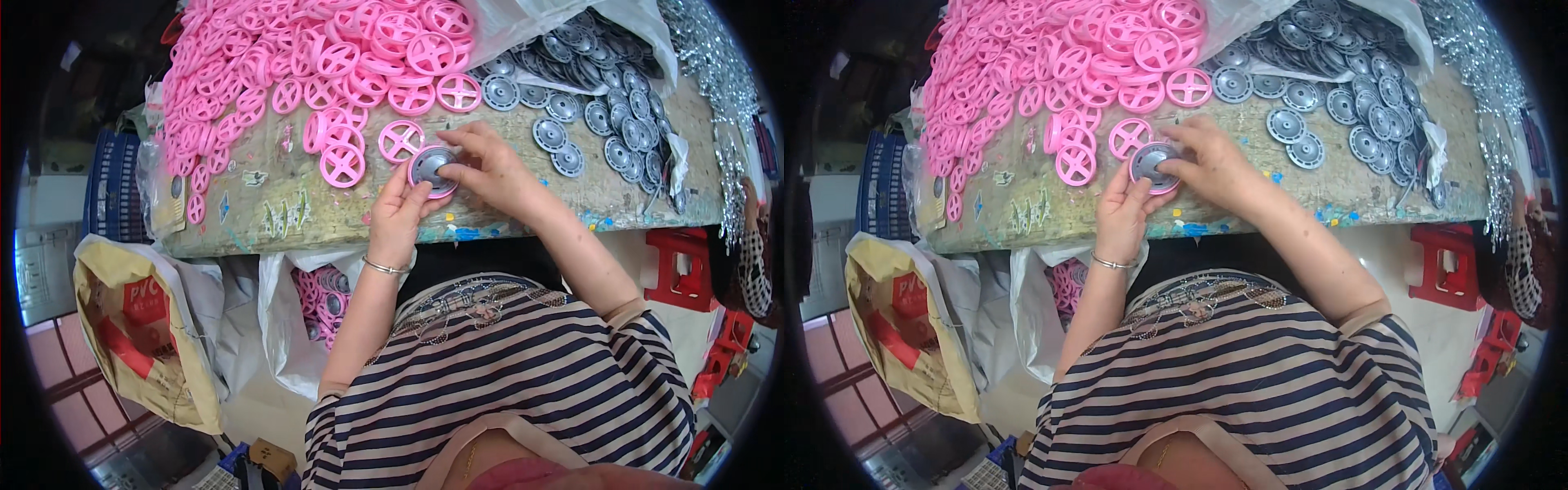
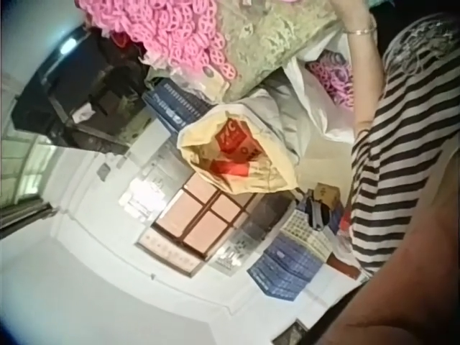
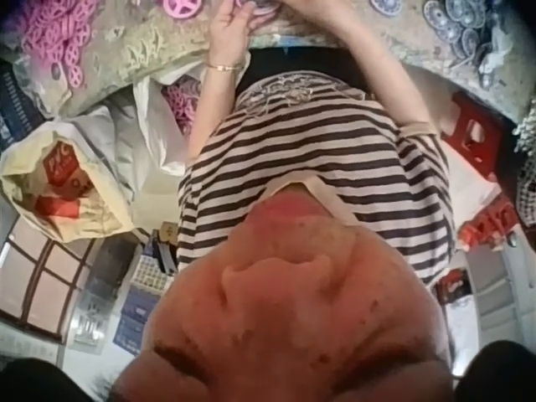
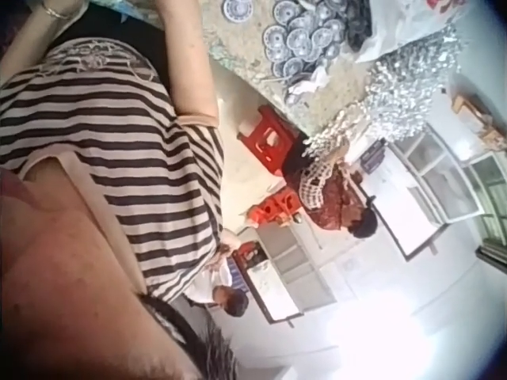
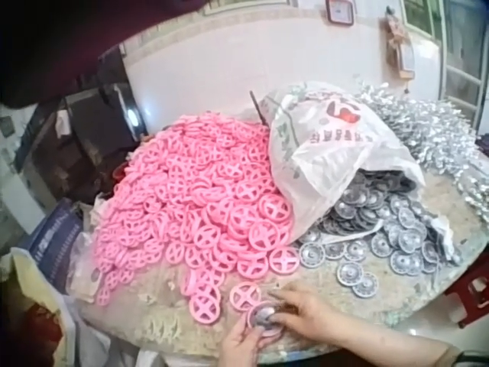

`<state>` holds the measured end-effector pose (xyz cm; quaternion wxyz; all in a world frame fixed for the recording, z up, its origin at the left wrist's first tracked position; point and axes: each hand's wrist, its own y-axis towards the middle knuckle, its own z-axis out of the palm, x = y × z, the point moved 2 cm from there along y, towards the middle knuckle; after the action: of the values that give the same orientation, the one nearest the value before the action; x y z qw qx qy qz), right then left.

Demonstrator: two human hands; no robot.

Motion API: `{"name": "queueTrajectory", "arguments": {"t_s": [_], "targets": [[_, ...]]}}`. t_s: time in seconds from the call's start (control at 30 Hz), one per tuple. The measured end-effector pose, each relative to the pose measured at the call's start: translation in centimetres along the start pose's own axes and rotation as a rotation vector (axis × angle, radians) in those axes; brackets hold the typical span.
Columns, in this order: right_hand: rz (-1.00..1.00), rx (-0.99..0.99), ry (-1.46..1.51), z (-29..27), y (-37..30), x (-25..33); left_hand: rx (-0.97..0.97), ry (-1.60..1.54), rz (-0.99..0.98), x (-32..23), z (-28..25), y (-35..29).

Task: Assembling small plastic and metal components for toys on a workshop workbench.

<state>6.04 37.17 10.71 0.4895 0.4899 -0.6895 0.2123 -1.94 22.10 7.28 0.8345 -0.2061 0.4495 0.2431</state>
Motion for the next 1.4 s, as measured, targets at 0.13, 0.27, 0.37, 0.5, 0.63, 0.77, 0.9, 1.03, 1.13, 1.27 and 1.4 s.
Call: {"name": "queueTrajectory", "arguments": {"t_s": [0.13,0.27,0.37,0.5,0.63,0.77,0.9,1.03,1.13,1.27,1.4], "targets": [[0.274,0.24,0.244,0.6,0.2,0.6,0.003,0.025,0.0,-0.2,-0.1,-0.2],[0.18,0.147,0.05,0.7,-0.4,0.0,0.018,0.076,0.04,0.4,-0.3,-0.1],[0.366,0.184,0.318,0.5,-0.9,0.4,0.009,0.096,0.066,0.2,-0.2,-0.6],[0.467,0.199,0.61,0.9,-1.0,0.5,0.007,0.067,0.078,0.4,-0.2,-0.5],[0.422,0.189,0.507,0.9,-1.0,-0.3,0.038,0.115,0.074,0.4,-0.1,-0.4],[0.351,0.195,0.414,1.5,-1.0,-0.4,0.024,0.139,0.091,0.6,-0.3,-0.4],[0.311,0.123,0.398,2.3,-1.0,0.0,-0.023,0.077,0.09,-0.1,-0.2,-1.1],[0.104,0.091,0.057,2.4,0.1,0.5,-0.352,0.516,0.283,-0.7,-3.3,-4.6],[-0.293,0.001,-0.197,3.6,1.7,0.4,-0.67,0.632,0.402,-2.4,-6.5,-8.9],[-0.376,-0.014,-0.412,4.6,3.2,-0.5,-0.852,0.77,0.386,-4.4,-12.1,-14.5],[-0.234,0.048,-0.219,4.2,4.1,-1.0,-0.85,1.334,0.337,-4.8,-13.7,-15.9]]}}
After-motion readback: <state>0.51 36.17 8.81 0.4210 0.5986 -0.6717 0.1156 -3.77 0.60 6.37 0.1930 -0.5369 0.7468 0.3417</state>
